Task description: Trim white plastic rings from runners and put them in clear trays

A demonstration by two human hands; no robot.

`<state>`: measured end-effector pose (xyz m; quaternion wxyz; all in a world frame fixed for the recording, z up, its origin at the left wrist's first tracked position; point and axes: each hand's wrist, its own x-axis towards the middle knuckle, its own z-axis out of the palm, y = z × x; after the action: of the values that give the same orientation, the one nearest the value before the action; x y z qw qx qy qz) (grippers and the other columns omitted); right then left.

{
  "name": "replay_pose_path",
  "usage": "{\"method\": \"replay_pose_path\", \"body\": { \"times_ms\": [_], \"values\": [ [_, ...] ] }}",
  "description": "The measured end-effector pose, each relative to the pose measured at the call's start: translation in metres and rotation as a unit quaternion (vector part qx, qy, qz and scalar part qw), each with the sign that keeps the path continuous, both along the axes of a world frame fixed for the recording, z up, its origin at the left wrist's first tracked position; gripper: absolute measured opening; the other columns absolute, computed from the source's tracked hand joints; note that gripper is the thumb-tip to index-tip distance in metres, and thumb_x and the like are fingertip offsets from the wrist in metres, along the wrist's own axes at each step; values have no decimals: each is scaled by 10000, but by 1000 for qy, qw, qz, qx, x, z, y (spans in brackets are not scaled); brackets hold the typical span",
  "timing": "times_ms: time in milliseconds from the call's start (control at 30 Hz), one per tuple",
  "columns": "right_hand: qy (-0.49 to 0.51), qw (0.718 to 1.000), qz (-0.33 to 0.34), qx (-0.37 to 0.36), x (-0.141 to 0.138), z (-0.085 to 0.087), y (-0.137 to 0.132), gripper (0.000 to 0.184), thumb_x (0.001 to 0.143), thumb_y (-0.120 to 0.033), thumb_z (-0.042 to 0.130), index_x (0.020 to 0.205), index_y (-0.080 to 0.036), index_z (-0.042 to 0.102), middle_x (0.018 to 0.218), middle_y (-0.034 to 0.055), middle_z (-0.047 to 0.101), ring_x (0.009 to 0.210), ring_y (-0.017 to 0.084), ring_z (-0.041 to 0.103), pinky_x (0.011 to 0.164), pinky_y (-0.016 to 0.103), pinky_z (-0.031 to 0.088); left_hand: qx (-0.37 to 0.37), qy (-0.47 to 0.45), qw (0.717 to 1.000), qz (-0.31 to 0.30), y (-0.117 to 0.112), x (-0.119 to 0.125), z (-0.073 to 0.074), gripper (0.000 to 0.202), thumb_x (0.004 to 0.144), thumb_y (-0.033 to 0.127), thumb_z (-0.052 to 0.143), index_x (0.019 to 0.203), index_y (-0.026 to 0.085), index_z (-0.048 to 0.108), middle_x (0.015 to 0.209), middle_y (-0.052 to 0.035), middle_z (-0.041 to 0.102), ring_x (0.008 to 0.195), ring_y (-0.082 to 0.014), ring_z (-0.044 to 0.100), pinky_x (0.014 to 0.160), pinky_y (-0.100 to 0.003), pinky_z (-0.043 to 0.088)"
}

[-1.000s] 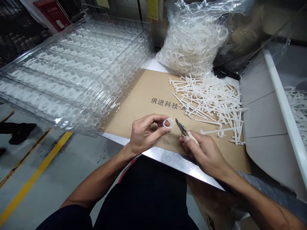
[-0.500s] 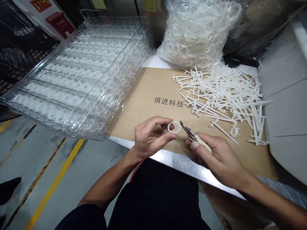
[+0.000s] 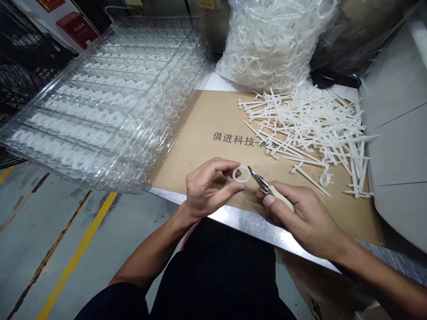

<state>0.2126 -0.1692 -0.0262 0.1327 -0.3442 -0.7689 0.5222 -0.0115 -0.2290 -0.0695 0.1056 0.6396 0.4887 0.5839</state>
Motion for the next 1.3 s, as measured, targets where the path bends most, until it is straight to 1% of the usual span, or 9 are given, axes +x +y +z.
{"method": "replay_pose_path", "body": {
  "times_ms": [200,300,500,667,833,1033,1167,1233,1300],
  "values": [
    [-5,1000,1,-2,1,-1,-1,294,1053,-373,488,891,-204,666,636,-20,521,574,160,483,537,294,383,2,5,1000,1,0,1,2,383,833,342,883,1140,175,726,852,-34,749,748,-153,722,678,-255,599],
    [-6,1000,1,-7,0,-1,0,294,1054,-381,489,883,-209,656,639,-21,515,579,162,484,540,298,384,9,9,1000,1,0,1,3,361,835,307,882,1128,168,725,850,-31,746,744,-151,721,683,-252,592],
    [-2,1000,0,-8,1,0,0,283,1049,-360,490,865,-213,646,634,-27,499,576,156,470,541,297,378,5,21,1000,6,0,0,4,337,842,288,875,1120,178,718,856,-21,747,744,-141,717,685,-242,579],
    [-7,1000,1,-9,1,1,-1,275,1049,-359,495,911,-206,676,640,-25,521,576,160,485,549,297,384,6,15,1000,6,0,0,3,335,838,261,875,1119,166,721,858,-34,748,751,-154,719,687,-255,586],
    [-17,1000,5,-4,0,3,0,295,1053,-369,484,926,-195,685,650,-23,521,581,159,476,552,296,380,26,24,999,8,1,0,2,352,832,279,884,1109,138,719,845,-42,744,736,-151,714,659,-251,583],
    [-8,1000,11,-8,1,3,0,291,1059,-366,490,933,-189,682,662,-26,517,591,149,469,552,288,372,34,35,999,15,1,1,3,345,848,316,872,1105,145,718,836,-35,742,731,-141,714,659,-240,586],
    [10,999,-3,-43,2,1,1,295,1069,-376,505,927,-190,685,665,-27,519,599,140,472,557,279,381,49,41,998,6,3,1,5,347,840,282,878,1113,141,717,849,-43,748,739,-139,716,661,-234,580],
    [41,996,-31,-79,1,-2,1,294,1062,-423,545,956,-191,690,699,-16,569,636,146,524,588,276,423,63,51,997,-19,3,2,7,344,845,261,872,1120,130,712,857,-57,753,745,-140,717,672,-235,583],
    [85,987,-74,-116,-1,-5,1,299,1016,-481,637,1008,-189,696,747,-2,626,674,156,571,615,278,465,69,65,994,-62,3,5,9,331,865,255,853,1130,123,704,853,-67,756,751,-145,720,691,-246,595]
  ]
}}
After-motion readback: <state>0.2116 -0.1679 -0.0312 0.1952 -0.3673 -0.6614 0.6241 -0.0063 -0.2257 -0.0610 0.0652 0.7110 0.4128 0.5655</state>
